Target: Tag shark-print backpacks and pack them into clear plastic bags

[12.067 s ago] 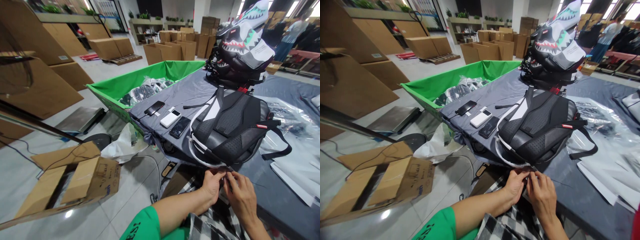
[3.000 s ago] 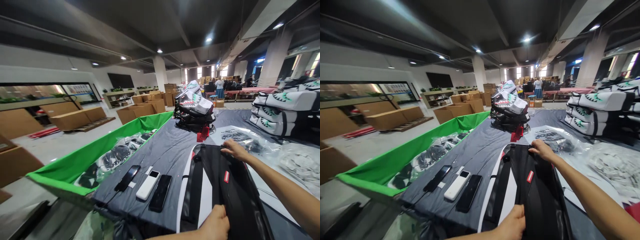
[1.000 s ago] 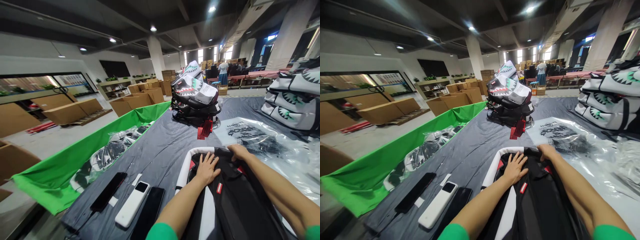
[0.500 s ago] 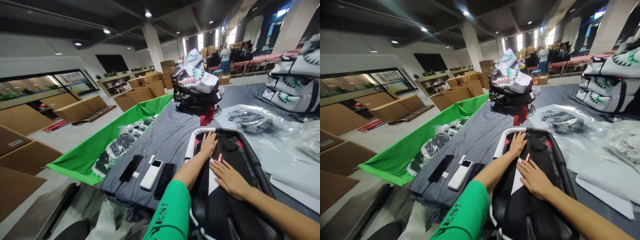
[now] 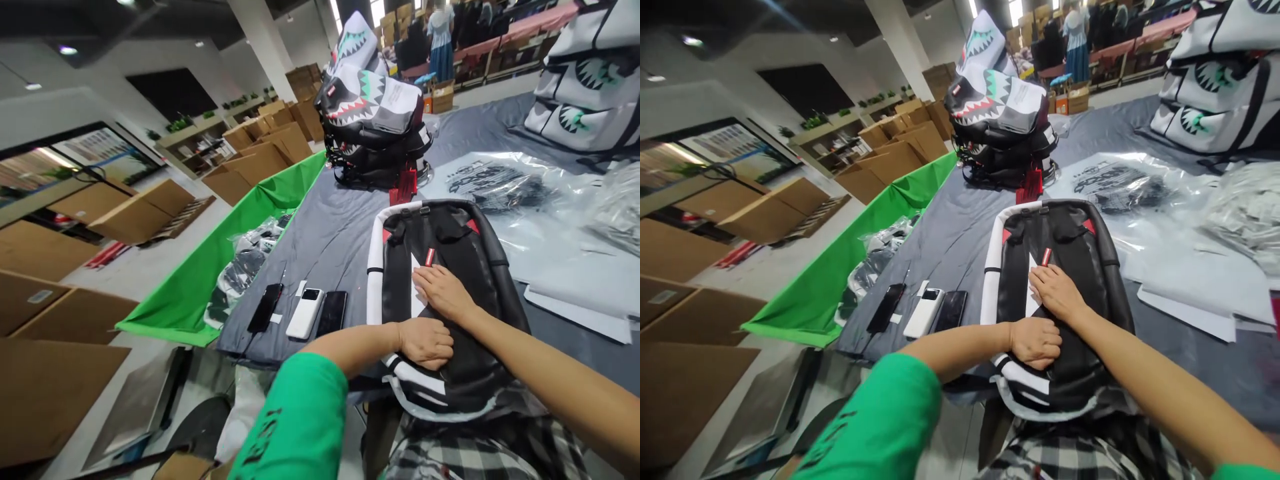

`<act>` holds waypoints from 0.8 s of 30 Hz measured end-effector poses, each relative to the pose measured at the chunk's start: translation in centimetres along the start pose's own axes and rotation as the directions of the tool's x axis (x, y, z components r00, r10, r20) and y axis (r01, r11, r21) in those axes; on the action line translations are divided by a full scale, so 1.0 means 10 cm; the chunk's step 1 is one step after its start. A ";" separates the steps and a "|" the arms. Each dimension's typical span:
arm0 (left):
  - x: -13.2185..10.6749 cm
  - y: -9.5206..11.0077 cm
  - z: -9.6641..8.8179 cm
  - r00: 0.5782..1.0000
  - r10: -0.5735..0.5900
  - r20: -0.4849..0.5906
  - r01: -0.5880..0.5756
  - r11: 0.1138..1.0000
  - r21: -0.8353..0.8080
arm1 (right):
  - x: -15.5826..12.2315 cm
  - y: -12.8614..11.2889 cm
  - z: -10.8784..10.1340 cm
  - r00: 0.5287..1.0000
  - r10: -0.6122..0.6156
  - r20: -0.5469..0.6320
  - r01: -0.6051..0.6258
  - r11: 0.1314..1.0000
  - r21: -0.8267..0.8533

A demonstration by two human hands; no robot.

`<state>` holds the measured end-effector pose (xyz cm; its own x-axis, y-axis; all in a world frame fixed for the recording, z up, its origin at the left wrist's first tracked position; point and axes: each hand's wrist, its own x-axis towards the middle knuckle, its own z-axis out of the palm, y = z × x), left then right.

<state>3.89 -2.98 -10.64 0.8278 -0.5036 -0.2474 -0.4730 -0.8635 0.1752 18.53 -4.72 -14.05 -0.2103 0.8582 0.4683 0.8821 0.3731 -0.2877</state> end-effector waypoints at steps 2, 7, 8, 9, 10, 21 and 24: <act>0.04 -0.07 0.13 0.999 -0.046 -0.011 0.046 0.999 0.011 | 0.00 0.05 -0.03 0.999 0.026 -0.030 -0.025 0.999 0.020; -0.07 -0.02 0.18 0.901 -0.428 -0.079 0.432 0.901 0.047 | -0.14 -0.15 -0.44 0.990 -0.106 -0.089 0.114 0.989 0.092; -0.11 -0.01 0.17 0.846 -0.517 -0.129 0.525 0.850 0.041 | -0.19 -0.25 -0.54 0.967 -0.252 -0.036 0.255 0.956 0.145; -0.15 -0.01 0.15 0.793 -0.583 -0.178 0.596 0.803 0.025 | -0.24 -0.36 -0.62 0.911 -0.410 0.038 0.393 0.894 0.217; -0.19 -0.02 0.14 0.745 -0.631 -0.216 0.647 0.763 0.001 | -0.29 -0.45 -0.67 0.832 -0.542 0.115 0.491 0.818 0.299; -0.27 -0.13 0.41 0.566 -0.754 -0.333 0.763 0.632 -0.134 | -0.53 -0.27 0.10 0.770 -0.638 -0.012 0.611 0.731 0.302; -0.26 -0.13 0.43 0.557 -0.768 -0.317 0.781 0.614 -0.115 | -0.55 -0.29 0.20 0.793 -0.606 -0.064 0.605 0.770 0.204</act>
<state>1.05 -0.65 -14.31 0.9199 0.3910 0.0298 0.3904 -0.9203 0.0245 16.24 -9.80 -17.46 -0.6743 0.4315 0.5992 0.4658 0.8783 -0.1082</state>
